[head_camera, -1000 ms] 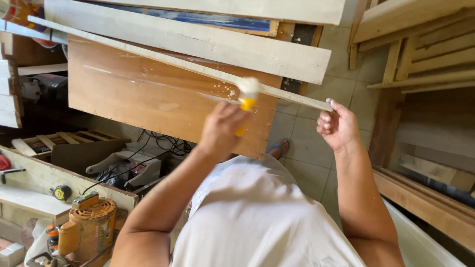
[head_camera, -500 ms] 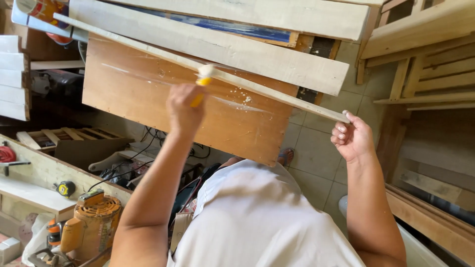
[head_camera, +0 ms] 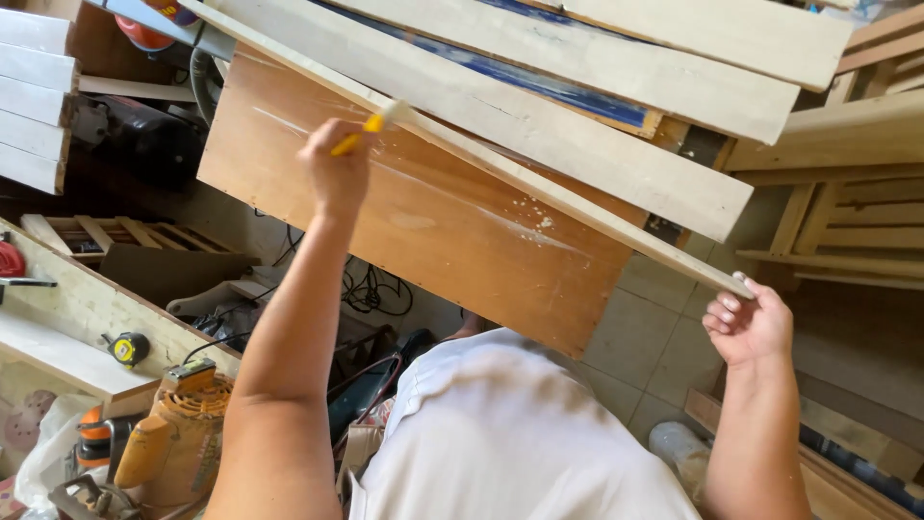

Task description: Painting the edges of several wooden planks with white paint using a brush

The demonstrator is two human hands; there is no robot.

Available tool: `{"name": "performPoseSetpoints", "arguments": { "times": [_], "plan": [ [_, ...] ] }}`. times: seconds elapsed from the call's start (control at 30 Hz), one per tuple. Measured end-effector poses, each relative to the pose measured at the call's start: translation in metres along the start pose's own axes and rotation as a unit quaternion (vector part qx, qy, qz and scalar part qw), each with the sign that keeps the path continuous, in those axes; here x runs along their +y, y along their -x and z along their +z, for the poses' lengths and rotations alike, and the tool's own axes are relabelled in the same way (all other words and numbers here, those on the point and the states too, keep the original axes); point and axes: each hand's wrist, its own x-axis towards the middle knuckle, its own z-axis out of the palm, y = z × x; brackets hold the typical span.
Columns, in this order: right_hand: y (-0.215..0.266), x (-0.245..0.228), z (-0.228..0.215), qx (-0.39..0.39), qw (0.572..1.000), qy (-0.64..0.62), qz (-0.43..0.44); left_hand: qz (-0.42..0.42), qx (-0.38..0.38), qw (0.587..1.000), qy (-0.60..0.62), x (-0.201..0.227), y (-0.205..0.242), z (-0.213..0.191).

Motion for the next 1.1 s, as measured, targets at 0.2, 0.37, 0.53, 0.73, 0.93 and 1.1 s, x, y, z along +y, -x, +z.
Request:
{"name": "performPoseSetpoints", "arguments": {
  "times": [0.2,0.37,0.53,0.73,0.93,1.1],
  "plan": [
    [-0.007,0.005,-0.006,0.011,0.999,0.023,-0.031,0.196,0.003,0.981,0.01,-0.004,0.011,0.005],
    [-0.006,0.003,0.005,0.092,0.994,0.034,-0.043,0.168,-0.146,0.958,0.179,0.058,0.021,0.003],
    [-0.001,0.001,0.012,0.134,0.988,0.06,-0.048,-0.024,-0.06,0.973,0.222,-0.054,-0.042,-0.01],
    [-0.015,0.0,0.003,0.142,0.985,0.082,-0.062,0.035,0.115,0.993,-0.02,-0.119,-0.096,-0.051],
    [-0.032,-0.007,-0.023,0.058,0.989,0.128,-0.049,0.087,-0.15,0.967,0.187,-0.06,-0.062,-0.054],
    [-0.054,-0.012,-0.05,0.128,0.983,0.129,-0.001,-0.069,-0.086,0.97,0.217,-0.136,-0.107,-0.063]
  ]
}}
